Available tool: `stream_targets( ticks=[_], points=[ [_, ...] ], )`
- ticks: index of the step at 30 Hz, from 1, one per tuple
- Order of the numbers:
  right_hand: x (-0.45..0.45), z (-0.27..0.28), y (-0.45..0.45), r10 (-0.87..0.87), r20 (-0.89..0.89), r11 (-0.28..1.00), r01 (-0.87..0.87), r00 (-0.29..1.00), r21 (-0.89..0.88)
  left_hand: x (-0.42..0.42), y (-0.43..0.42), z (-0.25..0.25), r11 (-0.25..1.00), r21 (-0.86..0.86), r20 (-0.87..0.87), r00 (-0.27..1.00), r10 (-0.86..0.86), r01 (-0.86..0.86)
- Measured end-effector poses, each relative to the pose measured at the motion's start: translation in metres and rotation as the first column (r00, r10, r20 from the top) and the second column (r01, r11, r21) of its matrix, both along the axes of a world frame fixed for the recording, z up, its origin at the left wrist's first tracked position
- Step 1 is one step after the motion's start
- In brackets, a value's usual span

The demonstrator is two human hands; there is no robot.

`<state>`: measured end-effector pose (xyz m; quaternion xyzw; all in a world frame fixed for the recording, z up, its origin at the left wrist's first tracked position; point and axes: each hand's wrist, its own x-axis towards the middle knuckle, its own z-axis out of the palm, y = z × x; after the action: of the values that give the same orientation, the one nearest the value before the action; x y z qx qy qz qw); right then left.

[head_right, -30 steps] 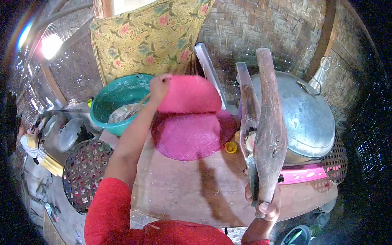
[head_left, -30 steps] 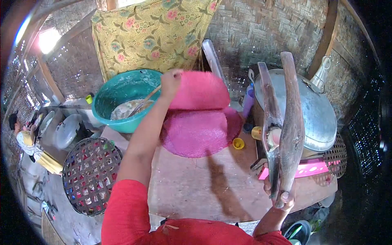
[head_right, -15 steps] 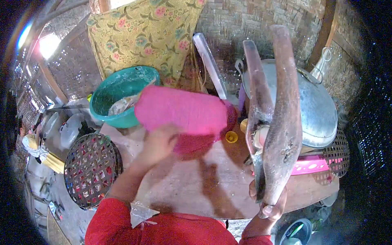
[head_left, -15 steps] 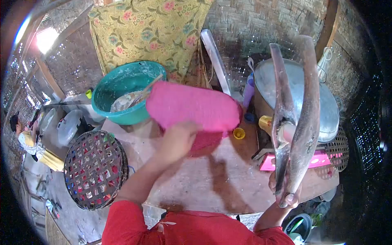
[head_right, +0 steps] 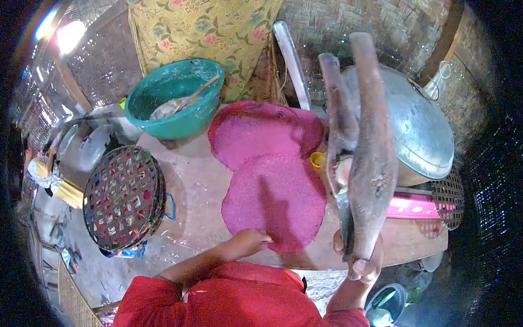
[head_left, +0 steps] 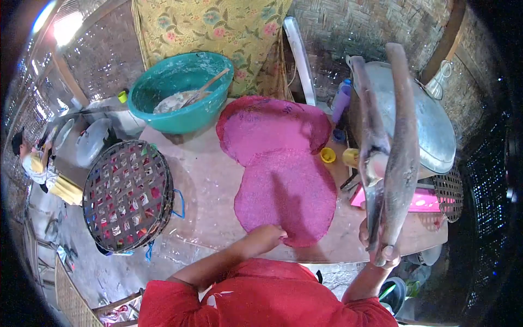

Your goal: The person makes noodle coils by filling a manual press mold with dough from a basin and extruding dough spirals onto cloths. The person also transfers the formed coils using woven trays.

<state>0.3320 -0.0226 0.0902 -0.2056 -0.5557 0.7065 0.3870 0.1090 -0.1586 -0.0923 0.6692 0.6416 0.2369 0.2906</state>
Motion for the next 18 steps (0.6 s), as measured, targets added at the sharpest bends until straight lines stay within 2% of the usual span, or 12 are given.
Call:
stream_targets(
  ticks=[2,3,4,5,6,8,9,11,14,15,16,18],
  points=[
    [0.004,-0.006,-0.002,0.06,0.032,0.998,-0.06,0.998,-0.008,-0.02,0.003,0.017,0.996,0.071,0.128,0.99,-0.061,0.053],
    [0.005,-0.011,-0.003,0.11,0.047,0.994,-0.11,0.993,-0.012,-0.042,0.015,0.032,0.986,0.168,0.393,0.916,-0.074,0.008],
    [0.009,-0.02,-0.003,0.225,0.04,0.974,-0.225,0.974,0.001,-0.062,0.025,0.049,0.98,0.133,0.631,0.775,0.034,-0.151],
    [0.013,-0.03,-0.003,0.338,0.037,0.941,-0.339,0.94,0.015,-0.078,0.033,0.097,0.954,0.167,0.689,0.722,0.069,-0.251],
    [0.017,-0.039,-0.003,0.445,0.037,0.895,-0.446,0.895,0.029,-0.077,0.031,0.131,0.888,0.234,0.928,0.363,-0.082,-0.395],
    [0.004,-0.04,-0.014,0.542,0.059,0.839,-0.538,0.838,-0.079,-0.077,0.037,0.174,0.801,0.441,0.896,0.159,-0.413,-0.404],
    [-0.003,-0.037,-0.02,0.575,0.063,0.812,-0.561,0.815,-0.161,-0.073,0.032,0.193,0.797,0.443,0.895,0.16,-0.415,-0.41],
    [-0.013,-0.031,-0.027,0.647,0.056,0.732,-0.6,0.76,-0.323,-0.066,0.025,0.218,0.785,0.547,0.793,-0.119,-0.597,-0.291],
    [-0.02,-0.021,-0.022,0.758,0.043,0.57,-0.63,0.651,-0.527,-0.08,0.037,0.202,0.771,0.588,0.764,-0.144,-0.629,-0.246],
    [-0.024,-0.02,-0.016,0.791,0.043,0.524,-0.639,0.61,-0.563,-0.08,0.036,0.203,0.846,0.436,0.848,-0.174,-0.5,-0.307],
    [-0.026,-0.021,-0.01,0.827,0.055,0.486,-0.662,0.559,-0.571,-0.086,0.039,0.196,0.846,0.434,0.847,-0.179,-0.501,-0.311],
    [-0.04,-0.03,0.01,0.885,0.109,0.439,-0.736,0.452,-0.515,-0.109,0.055,0.163,0.889,0.29,0.83,-0.369,-0.418,-0.355]
  ],
)
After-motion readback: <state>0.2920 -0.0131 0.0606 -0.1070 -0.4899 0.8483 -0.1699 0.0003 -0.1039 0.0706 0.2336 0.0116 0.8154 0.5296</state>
